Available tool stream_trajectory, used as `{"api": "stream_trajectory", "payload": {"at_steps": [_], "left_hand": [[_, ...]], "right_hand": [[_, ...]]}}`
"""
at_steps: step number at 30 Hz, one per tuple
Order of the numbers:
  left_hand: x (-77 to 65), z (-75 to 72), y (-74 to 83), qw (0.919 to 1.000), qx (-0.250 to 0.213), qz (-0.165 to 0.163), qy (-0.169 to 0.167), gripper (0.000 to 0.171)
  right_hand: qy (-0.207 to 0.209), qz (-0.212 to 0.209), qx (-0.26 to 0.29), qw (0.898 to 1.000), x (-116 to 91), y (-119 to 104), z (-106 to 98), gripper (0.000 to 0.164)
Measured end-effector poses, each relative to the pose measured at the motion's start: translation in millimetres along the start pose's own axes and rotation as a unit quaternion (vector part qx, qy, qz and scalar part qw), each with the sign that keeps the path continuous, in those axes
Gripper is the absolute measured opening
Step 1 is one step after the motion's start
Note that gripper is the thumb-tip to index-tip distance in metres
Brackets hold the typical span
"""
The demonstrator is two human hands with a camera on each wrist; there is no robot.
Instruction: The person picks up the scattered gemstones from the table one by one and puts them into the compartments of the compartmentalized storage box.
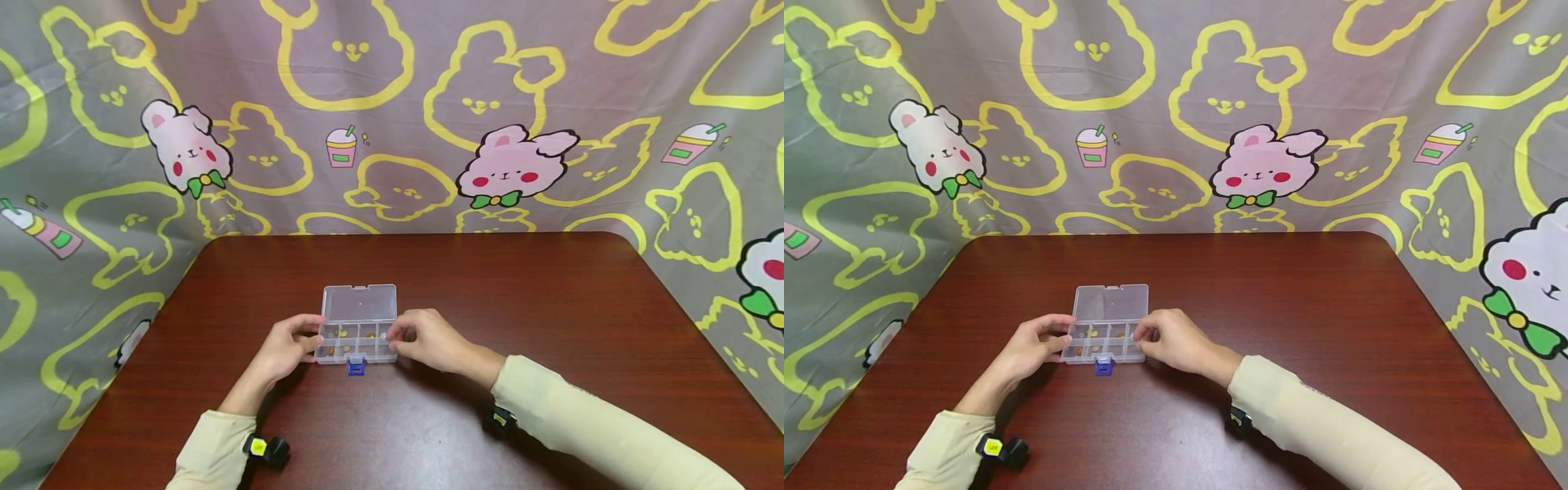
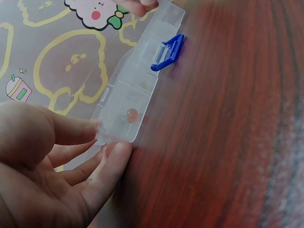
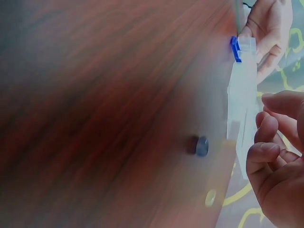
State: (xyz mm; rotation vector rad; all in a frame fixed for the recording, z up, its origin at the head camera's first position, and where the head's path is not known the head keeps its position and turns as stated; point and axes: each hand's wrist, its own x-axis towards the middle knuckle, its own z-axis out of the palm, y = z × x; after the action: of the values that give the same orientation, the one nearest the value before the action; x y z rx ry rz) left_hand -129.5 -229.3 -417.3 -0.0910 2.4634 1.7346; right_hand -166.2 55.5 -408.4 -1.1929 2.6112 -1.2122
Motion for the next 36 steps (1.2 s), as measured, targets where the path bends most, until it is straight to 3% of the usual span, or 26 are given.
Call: {"api": "stream_trajectory", "payload": {"at_steps": [25, 36], "left_hand": [[1.0, -0.4, -2.1, 0.9999, 0.008, -0.006, 0.003, 0.035], [-0.7, 0.2, -1.2, 1.0000, 0.000, 0.002, -0.001, 0.035]], "right_hand": [[0.002, 0.049, 0.011, 0.999, -52.3, 28.3, -28.4, 0.011], [-0.017, 0.032, -0.004, 0.999, -69.8, 32.9, -32.6, 0.019]]}}
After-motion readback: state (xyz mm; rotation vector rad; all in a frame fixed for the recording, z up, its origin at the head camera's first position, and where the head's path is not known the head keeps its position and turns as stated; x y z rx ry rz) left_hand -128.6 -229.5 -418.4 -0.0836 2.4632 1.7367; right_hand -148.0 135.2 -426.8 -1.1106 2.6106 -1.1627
